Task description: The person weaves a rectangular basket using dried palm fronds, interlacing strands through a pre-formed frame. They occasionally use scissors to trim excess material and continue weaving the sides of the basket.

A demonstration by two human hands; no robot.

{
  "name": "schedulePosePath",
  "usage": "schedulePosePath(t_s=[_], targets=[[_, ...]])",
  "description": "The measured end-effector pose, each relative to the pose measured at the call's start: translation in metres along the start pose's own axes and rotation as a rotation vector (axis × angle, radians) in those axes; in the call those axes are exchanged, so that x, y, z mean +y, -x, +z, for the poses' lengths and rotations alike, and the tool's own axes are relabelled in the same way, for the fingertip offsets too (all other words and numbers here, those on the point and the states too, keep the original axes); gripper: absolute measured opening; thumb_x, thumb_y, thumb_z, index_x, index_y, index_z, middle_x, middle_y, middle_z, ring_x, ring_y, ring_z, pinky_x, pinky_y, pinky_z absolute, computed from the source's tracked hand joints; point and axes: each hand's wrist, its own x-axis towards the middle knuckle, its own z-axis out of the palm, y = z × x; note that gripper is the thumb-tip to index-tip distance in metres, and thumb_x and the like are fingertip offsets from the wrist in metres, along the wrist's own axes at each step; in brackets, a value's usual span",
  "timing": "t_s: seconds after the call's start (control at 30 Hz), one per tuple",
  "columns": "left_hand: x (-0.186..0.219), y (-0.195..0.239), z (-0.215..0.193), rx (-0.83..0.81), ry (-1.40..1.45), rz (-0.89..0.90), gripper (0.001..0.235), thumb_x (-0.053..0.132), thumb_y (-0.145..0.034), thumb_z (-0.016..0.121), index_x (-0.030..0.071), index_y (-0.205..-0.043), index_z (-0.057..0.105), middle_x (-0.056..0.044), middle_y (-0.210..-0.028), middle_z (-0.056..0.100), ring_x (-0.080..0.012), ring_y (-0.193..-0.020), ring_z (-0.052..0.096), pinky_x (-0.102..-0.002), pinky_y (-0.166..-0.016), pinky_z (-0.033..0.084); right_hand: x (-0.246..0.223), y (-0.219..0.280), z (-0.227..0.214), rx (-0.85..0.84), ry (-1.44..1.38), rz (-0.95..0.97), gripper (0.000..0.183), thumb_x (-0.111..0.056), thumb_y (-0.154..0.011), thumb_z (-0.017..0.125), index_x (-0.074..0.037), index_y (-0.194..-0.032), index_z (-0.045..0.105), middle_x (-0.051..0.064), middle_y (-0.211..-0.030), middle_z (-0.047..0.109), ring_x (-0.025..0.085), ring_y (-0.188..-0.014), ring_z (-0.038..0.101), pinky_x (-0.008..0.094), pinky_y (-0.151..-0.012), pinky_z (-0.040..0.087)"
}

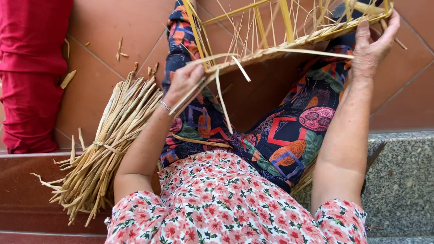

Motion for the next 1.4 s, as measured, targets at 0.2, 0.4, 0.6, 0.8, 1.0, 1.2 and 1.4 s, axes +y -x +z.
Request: schedulePosePath(t_s=[0.2, 0.4, 0.6, 0.8, 1.0, 1.2, 1.4], targets=[[0.039, -0.035, -0.048, 0.057, 0.267, -0.051, 0.062, 0.048, -0.109, 0.031, 0.002, -0.114, 0.072, -0.009, -0.102, 0.073, -0.0165, -0.092, 0.068, -0.031, -0.085, 0.055, -0.01, 0.055, 0.019, 0.204, 0.042, -0.033, 0.073, -0.042, -0.103, 0.095, 0.0, -0.14, 0.048, 0.015, -0.134, 0.065, 0.023, -0.119, 0.069, 0.037, -0.108, 0.06], [0.021, -0.038, -0.059, 0.101, 0.599, -0.108, 0.07, 0.056, -0.105, 0.033, -0.002, -0.121, 0.07, -0.015, -0.117, 0.071, -0.027, -0.109, 0.07, -0.04, -0.095, 0.059, 0.009, 0.096, -0.034, 0.043, 0.076, 0.037, 0.04, -0.017, -0.102, 0.081, 0.002, -0.128, 0.057, 0.007, -0.12, 0.067, 0.016, -0.109, 0.067, 0.032, -0.098, 0.058], [-0.011, 0.011, -0.076, 0.135, 0.649, -0.233, 0.023, 0.015, -0.118, 0.056, -0.002, -0.135, 0.058, -0.019, -0.122, 0.069, -0.0313, -0.109, 0.071, -0.043, -0.097, 0.061, -0.018, 0.167, -0.172, 0.211, 0.124, 0.223, 0.01, -0.004, -0.11, 0.077, -0.001, -0.11, 0.068, 0.004, -0.098, 0.073, 0.012, -0.086, 0.073, 0.028, -0.075, 0.06], [0.015, 0.025, -0.045, 0.073, 0.61, -0.307, 0.043, 0.034, -0.116, 0.045, -0.004, -0.125, 0.063, -0.018, -0.101, 0.073, -0.0251, -0.084, 0.07, -0.04, -0.081, 0.063, -0.082, 0.244, -0.215, -0.107, 0.972, 0.71, 0.018, -0.022, -0.086, 0.085, -0.011, -0.095, 0.074, 0.009, -0.094, 0.075, 0.025, -0.084, 0.072, 0.037, -0.076, 0.058], [0.041, 0.011, -0.023, 0.163, 0.247, -0.244, 0.029, 0.034, -0.111, 0.063, 0.006, -0.114, 0.07, 0.006, -0.064, 0.044, -0.0044, -0.05, 0.038, -0.024, -0.044, 0.031, -0.127, 0.254, -0.167, -0.152, 1.132, 0.674, 0.048, -0.033, -0.07, 0.093, -0.003, -0.1, 0.069, 0.018, -0.1, 0.073, 0.037, -0.091, 0.069, 0.047, -0.084, 0.056], [0.019, 0.007, -0.017, 0.215, 0.148, -0.202, 0.021, 0.022, -0.102, 0.064, 0.011, -0.117, 0.073, 0.008, -0.068, 0.053, -0.0025, -0.053, 0.046, -0.021, -0.045, 0.034, -0.155, 0.261, -0.134, 0.017, 1.063, 0.773, 0.048, -0.027, -0.077, 0.092, -0.001, -0.107, 0.064, 0.02, -0.101, 0.071, 0.036, -0.091, 0.068, 0.046, -0.085, 0.055], [-0.003, -0.009, -0.013, 0.121, 0.44, -0.127, 0.02, 0.013, -0.099, 0.065, -0.002, -0.11, 0.071, 0.0, -0.085, 0.072, -0.0074, -0.07, 0.066, -0.023, -0.062, 0.055, -0.149, 0.26, -0.149, 0.241, -0.11, 0.823, 0.047, -0.031, -0.094, 0.081, -0.008, -0.119, 0.048, 0.002, -0.095, 0.06, 0.011, -0.074, 0.051, 0.027, -0.063, 0.041]])
